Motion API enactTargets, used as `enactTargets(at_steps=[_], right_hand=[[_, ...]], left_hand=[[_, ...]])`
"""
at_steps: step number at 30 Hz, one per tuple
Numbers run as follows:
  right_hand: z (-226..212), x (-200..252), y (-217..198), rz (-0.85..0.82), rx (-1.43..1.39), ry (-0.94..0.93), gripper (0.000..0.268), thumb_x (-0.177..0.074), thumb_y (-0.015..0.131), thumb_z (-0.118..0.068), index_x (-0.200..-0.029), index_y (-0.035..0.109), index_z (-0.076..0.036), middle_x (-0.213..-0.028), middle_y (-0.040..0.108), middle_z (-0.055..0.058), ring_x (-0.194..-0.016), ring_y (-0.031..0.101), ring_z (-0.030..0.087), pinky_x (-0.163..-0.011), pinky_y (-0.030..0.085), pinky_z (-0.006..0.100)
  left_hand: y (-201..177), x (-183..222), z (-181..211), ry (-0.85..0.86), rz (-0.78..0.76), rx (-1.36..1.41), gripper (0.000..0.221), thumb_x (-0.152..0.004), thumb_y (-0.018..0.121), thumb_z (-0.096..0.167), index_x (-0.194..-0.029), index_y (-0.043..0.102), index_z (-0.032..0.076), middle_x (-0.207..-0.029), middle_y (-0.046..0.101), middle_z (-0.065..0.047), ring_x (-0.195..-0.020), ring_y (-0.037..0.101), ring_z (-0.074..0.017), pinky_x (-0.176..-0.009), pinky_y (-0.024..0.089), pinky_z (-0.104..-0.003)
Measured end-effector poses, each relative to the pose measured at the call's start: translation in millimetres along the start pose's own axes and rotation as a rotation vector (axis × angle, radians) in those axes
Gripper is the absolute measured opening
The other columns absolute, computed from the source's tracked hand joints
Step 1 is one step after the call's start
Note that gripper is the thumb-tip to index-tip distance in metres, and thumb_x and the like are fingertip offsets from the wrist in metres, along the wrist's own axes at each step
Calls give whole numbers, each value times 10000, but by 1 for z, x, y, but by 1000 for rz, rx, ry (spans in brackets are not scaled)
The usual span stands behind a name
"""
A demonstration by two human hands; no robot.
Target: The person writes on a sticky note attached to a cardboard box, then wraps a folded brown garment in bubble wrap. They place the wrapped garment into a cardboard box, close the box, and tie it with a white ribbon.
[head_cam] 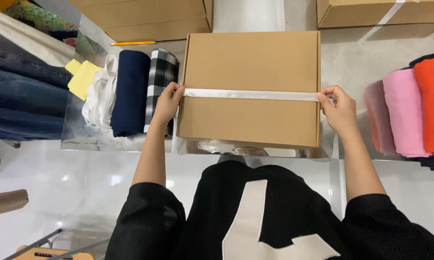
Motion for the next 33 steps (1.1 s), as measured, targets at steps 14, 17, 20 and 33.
enactTargets(at_steps=[14,17,20,33], right_hand=[[20,-32,-13,23,-387,281,153,-1154,661,-313,-1121,619,-170,-842,577,-64,-692,504,23,-604,388,194],[37,-32,-5,79,-436,317,158,-1172,641,-335,-1147,627,-180,-949,635,-68,-797,570,19,-699,456,190],[63,-33,2,140,-356,324,195,-1188,615,-409,-1142,639,-222,-1008,636,-111,-898,556,6,-799,450,195],[117,-20,9,206,-419,413,322,-1095,679,-449,-1344,670,-245,-1045,700,-51,-826,598,41,-708,482,240]], left_hand=[[25,18,26,155,-183,531,286,-1126,562,309,-890,521,153,-736,420,48,-679,362,-54,-632,296,-228],[32,13,22,156,-120,547,274,-1125,558,308,-894,531,163,-782,433,74,-720,382,-31,-653,319,-221],[44,14,24,66,-19,539,291,-1112,549,358,-885,525,178,-818,479,74,-780,423,-40,-719,353,-232],[84,22,3,-112,155,815,355,-1076,612,425,-833,568,169,-741,539,57,-696,464,-59,-659,372,-247]])
Point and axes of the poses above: each hand's wrist, its own x-axis away from the middle knuckle, its own y-axis out of the palm, z = x × y, the point moved 1 cm from there along -x, towards the middle knuckle
